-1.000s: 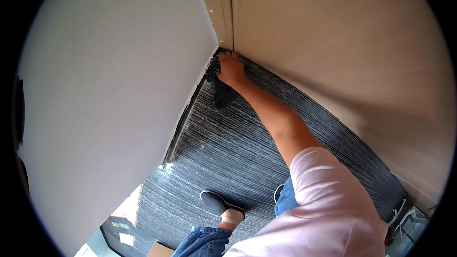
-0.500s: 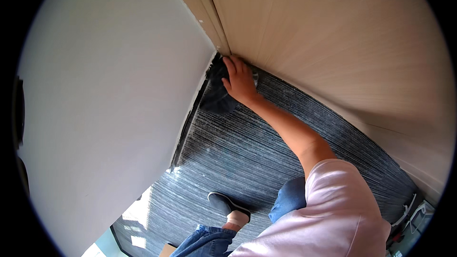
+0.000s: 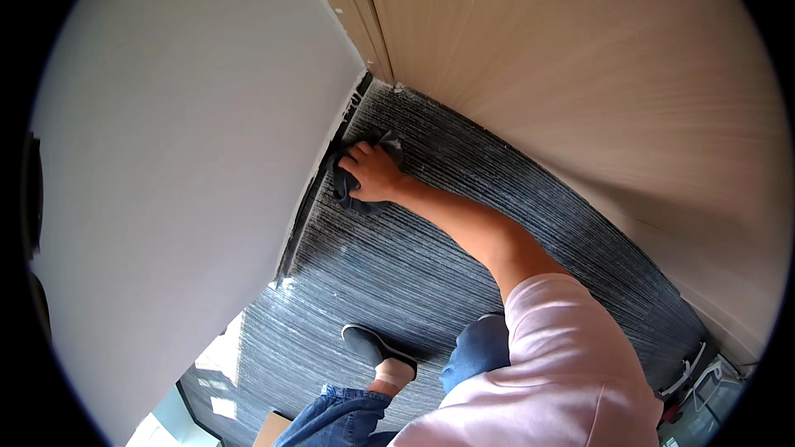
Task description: The person wipes the floor along the baseboards and corners of an office room using a dark cloth. They then move a vacuum cleaner across the room and into a hallway, eventually entering a restroom to rinse the cloth under a sink faucet.
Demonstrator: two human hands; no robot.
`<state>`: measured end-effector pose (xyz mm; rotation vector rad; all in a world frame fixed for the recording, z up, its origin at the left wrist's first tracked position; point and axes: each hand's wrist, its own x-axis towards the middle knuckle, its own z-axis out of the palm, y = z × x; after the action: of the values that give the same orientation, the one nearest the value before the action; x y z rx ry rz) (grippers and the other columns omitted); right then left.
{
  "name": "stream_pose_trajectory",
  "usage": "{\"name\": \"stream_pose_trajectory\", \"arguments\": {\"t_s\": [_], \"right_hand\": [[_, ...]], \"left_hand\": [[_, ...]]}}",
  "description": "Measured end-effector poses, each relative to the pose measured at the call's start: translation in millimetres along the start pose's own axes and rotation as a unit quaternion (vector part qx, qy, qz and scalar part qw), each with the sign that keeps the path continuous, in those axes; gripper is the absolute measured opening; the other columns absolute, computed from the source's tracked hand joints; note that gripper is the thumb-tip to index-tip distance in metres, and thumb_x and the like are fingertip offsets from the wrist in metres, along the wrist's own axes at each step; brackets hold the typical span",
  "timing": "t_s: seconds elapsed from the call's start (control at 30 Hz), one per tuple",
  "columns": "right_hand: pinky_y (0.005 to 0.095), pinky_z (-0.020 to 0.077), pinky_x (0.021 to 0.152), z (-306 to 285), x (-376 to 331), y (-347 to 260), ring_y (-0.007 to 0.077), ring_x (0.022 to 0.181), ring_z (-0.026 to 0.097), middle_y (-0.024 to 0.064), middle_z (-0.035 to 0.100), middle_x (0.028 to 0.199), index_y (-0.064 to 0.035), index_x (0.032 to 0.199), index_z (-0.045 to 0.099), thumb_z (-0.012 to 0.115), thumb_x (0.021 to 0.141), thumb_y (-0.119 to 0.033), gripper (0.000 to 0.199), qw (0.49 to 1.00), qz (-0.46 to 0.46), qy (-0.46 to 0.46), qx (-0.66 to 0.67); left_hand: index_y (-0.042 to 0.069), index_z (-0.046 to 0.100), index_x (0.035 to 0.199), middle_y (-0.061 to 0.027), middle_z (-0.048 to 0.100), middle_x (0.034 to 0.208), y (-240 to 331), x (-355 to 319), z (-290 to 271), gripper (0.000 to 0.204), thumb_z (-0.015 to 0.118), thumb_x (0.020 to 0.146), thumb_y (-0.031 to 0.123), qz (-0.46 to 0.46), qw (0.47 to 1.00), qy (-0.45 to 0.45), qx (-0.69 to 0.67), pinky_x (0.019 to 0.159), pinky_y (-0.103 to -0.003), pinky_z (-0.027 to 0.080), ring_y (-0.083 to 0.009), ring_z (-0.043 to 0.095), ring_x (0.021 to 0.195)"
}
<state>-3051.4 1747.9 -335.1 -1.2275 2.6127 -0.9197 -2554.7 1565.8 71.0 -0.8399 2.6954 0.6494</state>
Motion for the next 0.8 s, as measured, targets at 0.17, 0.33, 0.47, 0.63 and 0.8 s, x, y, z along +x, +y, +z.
{"name": "stream_pose_trajectory", "arguments": {"t_s": [0.17,0.33,0.47,0.63,0.8], "right_hand": [[0.0512,0.0334,0.099,-45.1,-16.2,12.1,0.0362,0.126,0.038,0.0171,0.044,0.134,-0.0114,0.119,0.051,0.074,0.061,-0.014,0.063,0.985,0.089,0.134,-0.063],[0.0504,0.0328,0.103,-69.7,-5.4,82.8,0.0339,0.128,0.039,0.0172,0.045,0.134,-0.0101,0.123,0.047,0.072,0.073,-0.031,0.060,0.977,0.133,0.015,-0.166],[0.0483,0.0352,0.101,-64.7,11.1,72.8,0.0331,0.125,0.042,0.0164,0.047,0.131,-0.0075,0.124,0.047,0.074,0.072,-0.033,0.064,0.966,0.203,-0.018,-0.160],[0.0478,0.0381,0.099,-83.4,-16.1,80.2,0.0330,0.123,0.044,0.0149,0.049,0.129,-0.0059,0.125,0.047,0.072,0.074,-0.032,0.062,0.975,0.197,-0.036,-0.095],[0.0520,0.0367,0.099,-86.1,-51.7,69.6,0.0368,0.123,0.042,0.0186,0.050,0.126,-0.0073,0.125,0.046,0.072,0.075,-0.030,0.061,0.963,0.233,-0.051,-0.125]], "left_hand": [[-0.005,0.059,0.098,-0.0171,0.060,0.100,46.5,32.0,-4.6,0.012,0.057,0.086,-0.003,0.034,0.999,0.001,0.036,0.088,-0.040,0.046,-0.0312,0.058,0.096],[-0.004,0.060,0.097,-0.0173,0.061,0.098,57.7,46.2,0.2,0.012,0.058,0.085,-0.002,0.040,0.998,-0.009,0.052,0.086,-0.041,0.046,-0.0329,0.058,0.095],[-0.003,0.061,0.096,-0.0174,0.062,0.096,69.6,55.3,1.2,0.012,0.059,0.083,-0.001,0.040,0.997,-0.019,0.056,0.085,-0.043,0.047,-0.0343,0.058,0.094],[-0.002,0.061,0.094,-0.0170,0.062,0.095,81.7,60.5,-0.2,0.012,0.059,0.083,0.001,0.054,0.997,-0.029,0.040,0.084,-0.044,0.047,-0.0347,0.058,0.093],[0.000,0.062,0.093,-0.0140,0.064,0.095,75.1,42.1,-6.7,0.010,0.060,0.083,0.003,0.048,0.997,-0.011,0.051,0.084,-0.044,0.047,-0.0330,0.060,0.091]]}}
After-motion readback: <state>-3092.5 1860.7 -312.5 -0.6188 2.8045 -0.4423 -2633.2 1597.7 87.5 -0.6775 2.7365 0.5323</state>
